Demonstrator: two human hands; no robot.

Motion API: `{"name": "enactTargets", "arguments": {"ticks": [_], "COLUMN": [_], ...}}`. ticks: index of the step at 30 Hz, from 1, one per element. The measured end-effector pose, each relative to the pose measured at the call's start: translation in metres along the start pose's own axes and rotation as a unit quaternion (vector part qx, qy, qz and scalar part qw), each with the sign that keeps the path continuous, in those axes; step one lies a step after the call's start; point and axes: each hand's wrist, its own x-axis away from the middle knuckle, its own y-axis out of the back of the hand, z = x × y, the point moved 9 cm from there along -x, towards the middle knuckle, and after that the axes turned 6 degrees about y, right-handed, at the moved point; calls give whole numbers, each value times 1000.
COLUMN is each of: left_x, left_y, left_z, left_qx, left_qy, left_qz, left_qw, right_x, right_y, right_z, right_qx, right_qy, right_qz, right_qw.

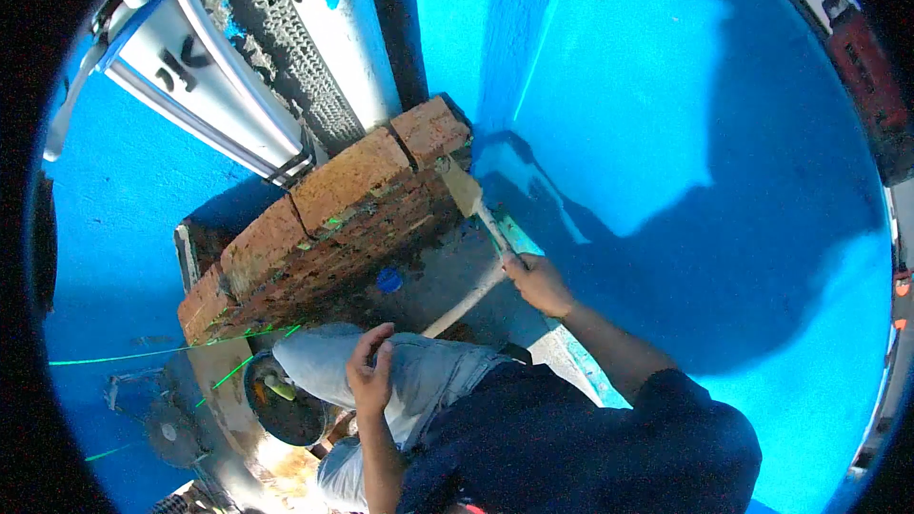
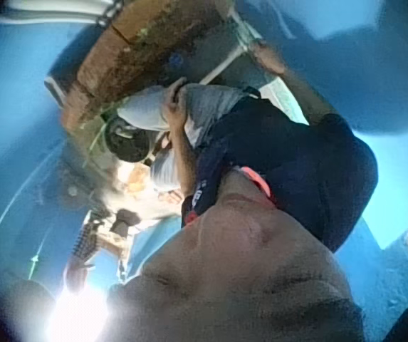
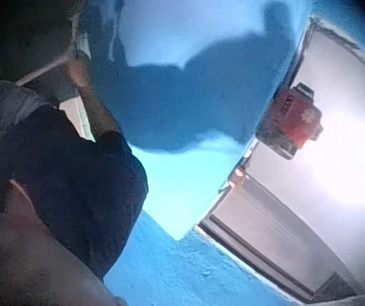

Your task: The person applies mortar to a brick wall using a trowel, places a brick from a stack onto the mortar, and taps the brick to level it.

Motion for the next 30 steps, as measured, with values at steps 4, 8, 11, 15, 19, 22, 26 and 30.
{"name": "enactTargets", "arguments": {"ticks": [4,8,11,15,19,22,26,30], "left_x": [4,10,12,13,16,15,13,21], "left_y": [10,12,12,14,21,20,17,24], "left_z": [7,11,16,15,10,15,12,4], "left_qx": [2,15,29,32,39,39,53,55], "left_qy": [-3,18,30,13,9,13,-9,-24], "left_qz": [-16,-17,-21,-38,-45,-41,-41,-61], "left_qw": [1000,1000,999,999,998,998,998,996], "right_x": [8,12,16,35,52,49,3,-7], "right_y": [-37,-52,-59,-60,-15,21,43,51], "right_z": [-3,-1,13,43,123,154,91,80], "right_qx": [-159,-223,-217,-204,-144,3,132,84], "right_qy": [-66,-61,-22,1,155,217,192,139], "right_qz": [70,109,157,181,100,-7,-76,-116], "right_qw": [983,967,963,962,972,976,969,980]}}
